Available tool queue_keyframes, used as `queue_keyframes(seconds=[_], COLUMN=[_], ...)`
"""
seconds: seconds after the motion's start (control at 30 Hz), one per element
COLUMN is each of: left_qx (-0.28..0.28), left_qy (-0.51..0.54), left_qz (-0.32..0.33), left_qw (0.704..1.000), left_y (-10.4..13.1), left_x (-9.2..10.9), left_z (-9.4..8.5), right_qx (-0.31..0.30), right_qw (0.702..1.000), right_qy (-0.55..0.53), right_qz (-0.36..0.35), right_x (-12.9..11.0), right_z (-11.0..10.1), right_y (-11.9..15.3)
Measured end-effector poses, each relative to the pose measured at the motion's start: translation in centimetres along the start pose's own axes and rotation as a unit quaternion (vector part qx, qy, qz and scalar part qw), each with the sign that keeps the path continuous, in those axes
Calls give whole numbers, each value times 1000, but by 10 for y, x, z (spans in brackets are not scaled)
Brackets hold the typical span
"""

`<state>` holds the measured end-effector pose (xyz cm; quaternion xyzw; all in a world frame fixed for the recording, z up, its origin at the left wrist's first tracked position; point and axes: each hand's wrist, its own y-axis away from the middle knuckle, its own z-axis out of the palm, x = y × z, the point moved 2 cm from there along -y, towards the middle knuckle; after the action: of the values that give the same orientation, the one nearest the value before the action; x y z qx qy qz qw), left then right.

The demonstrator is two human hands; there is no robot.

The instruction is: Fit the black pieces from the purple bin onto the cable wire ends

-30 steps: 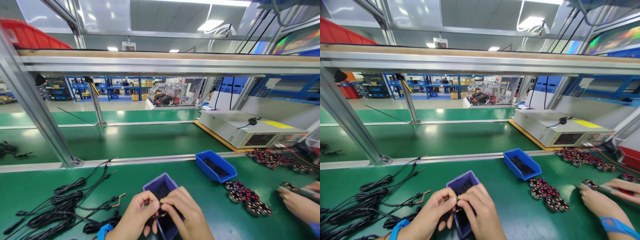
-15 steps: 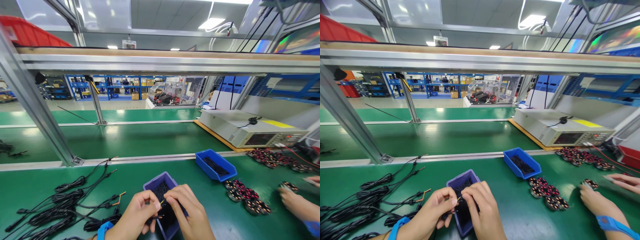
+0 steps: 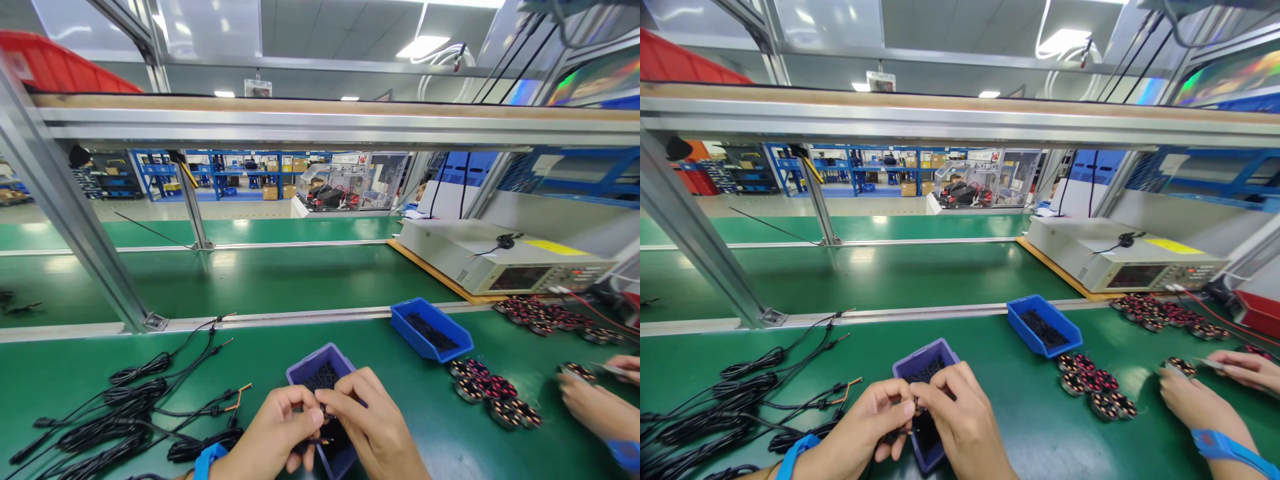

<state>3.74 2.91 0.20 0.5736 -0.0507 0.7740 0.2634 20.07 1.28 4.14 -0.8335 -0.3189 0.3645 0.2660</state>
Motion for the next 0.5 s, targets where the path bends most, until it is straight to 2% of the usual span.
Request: queue_keyframes(seconds=[0.07,0.1,0.17,0.27,0.37,0.5], left_qx=[-1,-1,-2,-6,-7,-2], left_qy=[1,-1,-7,-24,-31,-33], left_qz=[-1,-2,-5,-7,-5,-3], left_qw=[1000,1000,1000,1000,999,999], left_y=[0,0,1,1,2,2], left_x=[0,1,1,1,0,-1], left_z=[1,1,1,2,3,3], right_qx=[5,21,81,152,140,132], right_qw=[1000,999,989,949,931,934], right_qy=[-12,-30,-95,-203,-249,-252], right_qz=[-11,8,81,188,226,217], right_x=[1,3,8,13,10,5], right_z=[1,3,7,15,17,15], right_y=[1,2,6,13,16,15])
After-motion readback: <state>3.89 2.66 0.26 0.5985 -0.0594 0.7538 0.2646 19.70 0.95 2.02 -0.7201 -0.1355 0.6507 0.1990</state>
